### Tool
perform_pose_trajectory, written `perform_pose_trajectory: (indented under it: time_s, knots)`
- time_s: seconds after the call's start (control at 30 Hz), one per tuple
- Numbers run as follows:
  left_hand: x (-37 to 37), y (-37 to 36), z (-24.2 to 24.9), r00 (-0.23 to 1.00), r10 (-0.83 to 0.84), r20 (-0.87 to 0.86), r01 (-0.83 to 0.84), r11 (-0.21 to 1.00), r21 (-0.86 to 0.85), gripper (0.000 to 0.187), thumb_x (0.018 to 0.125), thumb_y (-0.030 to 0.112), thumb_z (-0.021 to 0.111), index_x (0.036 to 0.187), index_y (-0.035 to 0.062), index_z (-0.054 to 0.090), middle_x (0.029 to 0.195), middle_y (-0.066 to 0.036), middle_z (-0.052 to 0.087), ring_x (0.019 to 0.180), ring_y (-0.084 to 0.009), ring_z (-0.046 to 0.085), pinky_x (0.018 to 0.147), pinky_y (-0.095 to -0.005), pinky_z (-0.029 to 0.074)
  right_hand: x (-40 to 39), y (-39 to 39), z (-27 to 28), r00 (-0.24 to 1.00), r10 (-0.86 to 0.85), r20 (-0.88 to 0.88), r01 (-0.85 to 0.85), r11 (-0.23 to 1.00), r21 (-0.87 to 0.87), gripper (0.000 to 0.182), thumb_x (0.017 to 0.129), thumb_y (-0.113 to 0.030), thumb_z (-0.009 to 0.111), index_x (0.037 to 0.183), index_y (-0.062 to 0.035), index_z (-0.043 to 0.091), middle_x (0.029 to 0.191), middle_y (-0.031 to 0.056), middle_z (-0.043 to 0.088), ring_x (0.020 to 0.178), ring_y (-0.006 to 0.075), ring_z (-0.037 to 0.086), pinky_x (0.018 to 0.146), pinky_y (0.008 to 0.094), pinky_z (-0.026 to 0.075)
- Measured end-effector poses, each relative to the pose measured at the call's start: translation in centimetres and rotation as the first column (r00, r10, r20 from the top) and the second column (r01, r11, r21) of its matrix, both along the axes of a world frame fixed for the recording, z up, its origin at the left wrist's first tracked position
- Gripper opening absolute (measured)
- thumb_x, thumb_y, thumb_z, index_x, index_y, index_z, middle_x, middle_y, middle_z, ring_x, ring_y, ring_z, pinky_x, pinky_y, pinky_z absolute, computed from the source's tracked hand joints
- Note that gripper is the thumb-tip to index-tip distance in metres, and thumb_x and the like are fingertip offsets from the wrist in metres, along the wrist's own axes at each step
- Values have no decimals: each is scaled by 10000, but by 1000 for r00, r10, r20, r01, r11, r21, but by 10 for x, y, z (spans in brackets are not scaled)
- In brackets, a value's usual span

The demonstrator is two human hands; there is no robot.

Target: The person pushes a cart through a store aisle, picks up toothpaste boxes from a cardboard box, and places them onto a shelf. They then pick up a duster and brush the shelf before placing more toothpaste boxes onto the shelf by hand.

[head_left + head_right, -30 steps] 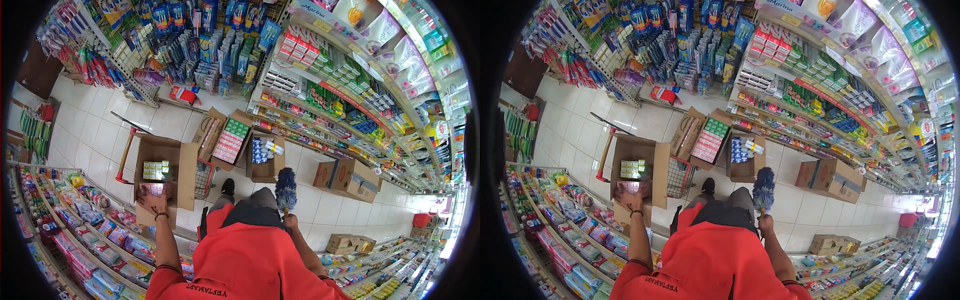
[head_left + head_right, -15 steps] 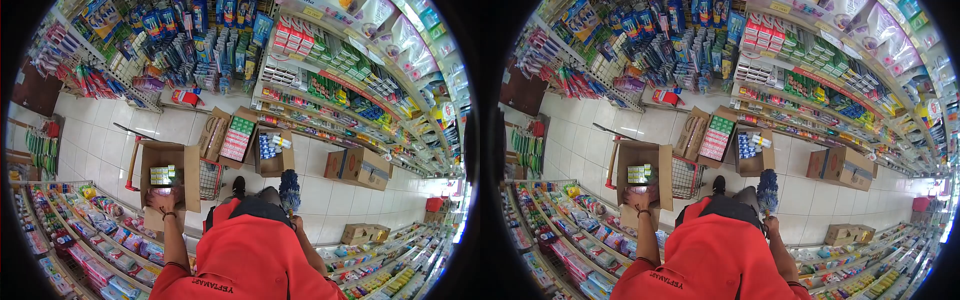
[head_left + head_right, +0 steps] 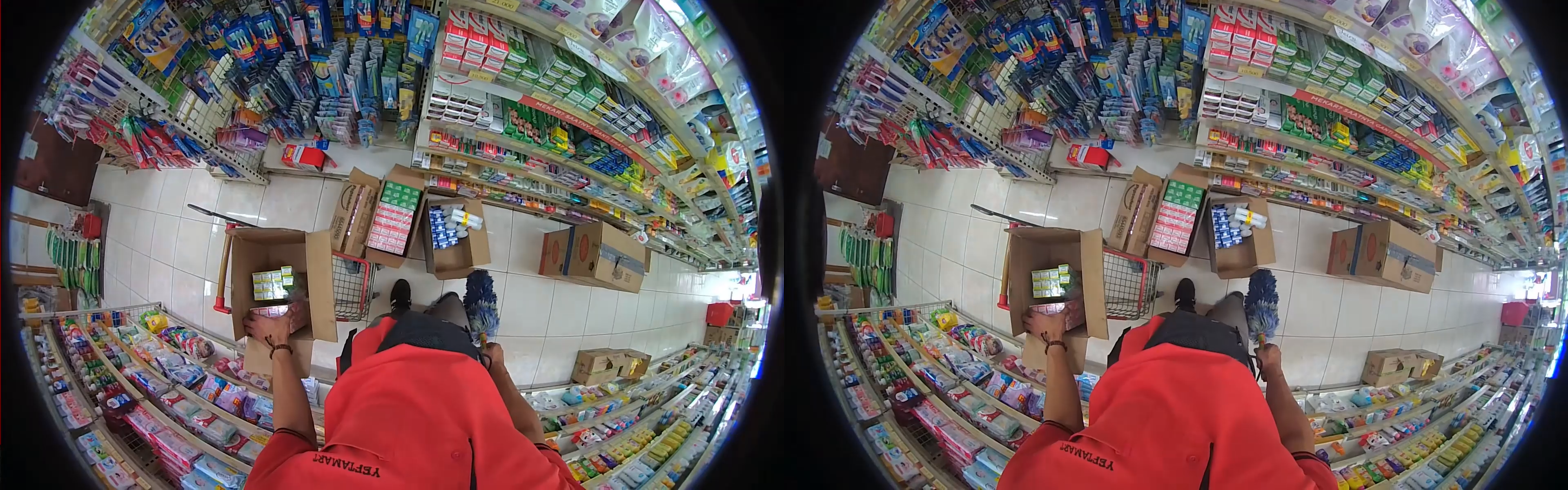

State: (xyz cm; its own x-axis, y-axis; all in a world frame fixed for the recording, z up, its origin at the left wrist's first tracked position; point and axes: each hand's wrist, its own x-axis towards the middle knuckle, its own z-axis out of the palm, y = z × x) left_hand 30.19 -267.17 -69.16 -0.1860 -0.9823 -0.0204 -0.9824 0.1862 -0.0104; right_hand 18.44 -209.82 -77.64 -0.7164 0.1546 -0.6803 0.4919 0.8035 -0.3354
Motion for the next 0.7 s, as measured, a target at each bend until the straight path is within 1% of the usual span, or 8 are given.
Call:
perform_pose_trajectory:
  time_s: [0.13, 0.27, 0.37, 0.53, 0.57, 0.6, 0.67, 0.7]
  knots:
    - [-3, -6, 3, 1000, 25, 12, -25, 1000, 6, 1066, 433, 564, 931, 1214, -24, 504, 1216, -221, 493, 1196, -417, 485, 1049, -479, 417, 1, -2, -5, 997, 65, -32, -63, 997, 55, 300, 803, -285, 685, 849, 10, 712, 778, 220, 705, 760, 362, 713, 688, 458, 545]
    - [-9, -6, 3, 998, 63, 25, -63, 998, 21, 1037, 433, 545, 935, 1196, -9, 504, 1224, -208, 494, 1190, -404, 493, 1028, -492, 428, 0, 1, -11, 989, 140, -55, -136, 988, 71, 331, 813, -327, 665, 850, -2, 713, 818, 227, 706, 815, 384, 706, 731, 473, 549]
    - [-12, -4, 4, 994, 98, 48, -99, 995, 8, 1038, 432, 535, 937, 1202, 0, 494, 1224, -203, 496, 1188, -398, 497, 1019, -491, 434, 1, 8, -18, 939, 339, -55, -334, 938, 91, 368, 818, -364, 629, 840, -7, 714, 864, 253, 697, 873, 395, 698, 765, 494, 541]
    - [-14, 0, 1, 991, 117, 63, -117, 993, -10, 1037, 442, 540, 931, 1226, 32, 481, 1232, -198, 493, 1191, -398, 494, 1020, -506, 428, -1, 6, -15, 980, 201, -11, -200, 977, 78, 346, 808, -339, 644, 820, 0, 708, 843, 246, 701, 859, 388, 703, 746, 481, 546]
    - [-12, 1, 0, 989, 138, 44, -141, 987, 72, 1065, 472, 553, 904, 1299, 45, 468, 1287, -195, 479, 1249, -418, 455, 1076, -532, 373, 1, 6, -12, 991, 137, -1, -137, 988, 73, 339, 805, -329, 649, 810, 5, 705, 818, 240, 702, 837, 382, 708, 730, 474, 549]
    - [-13, 4, -2, 992, 122, 40, -124, 990, 73, 1065, 472, 553, 904, 1299, 45, 468, 1287, -195, 479, 1249, -418, 455, 1076, -532, 373, 1, 5, -8, 993, 120, -5, -119, 990, 74, 339, 805, -329, 649, 810, 5, 705, 818, 240, 702, 837, 382, 708, 730, 474, 549]
    - [-9, 11, -10, 992, 125, 9, -125, 992, -10, 1126, 472, 573, 897, 1352, 39, 440, 1330, -207, 456, 1275, -431, 438, 1087, -543, 357, 3, 5, 0, 998, 58, 16, -59, 997, 43, 331, 797, -313, 655, 796, 15, 697, 745, 223, 695, 776, 365, 715, 694, 461, 549]
    - [-7, 14, -13, 993, 110, 43, -108, 993, -38, 1157, 486, 606, 886, 1376, 13, 446, 1341, -225, 489, 1272, -447, 451, 1093, -544, 350, 4, 7, 2, 999, 47, 17, -48, 998, 47, 331, 797, -313, 655, 796, 15, 697, 745, 223, 695, 776, 365, 715, 694, 461, 549]
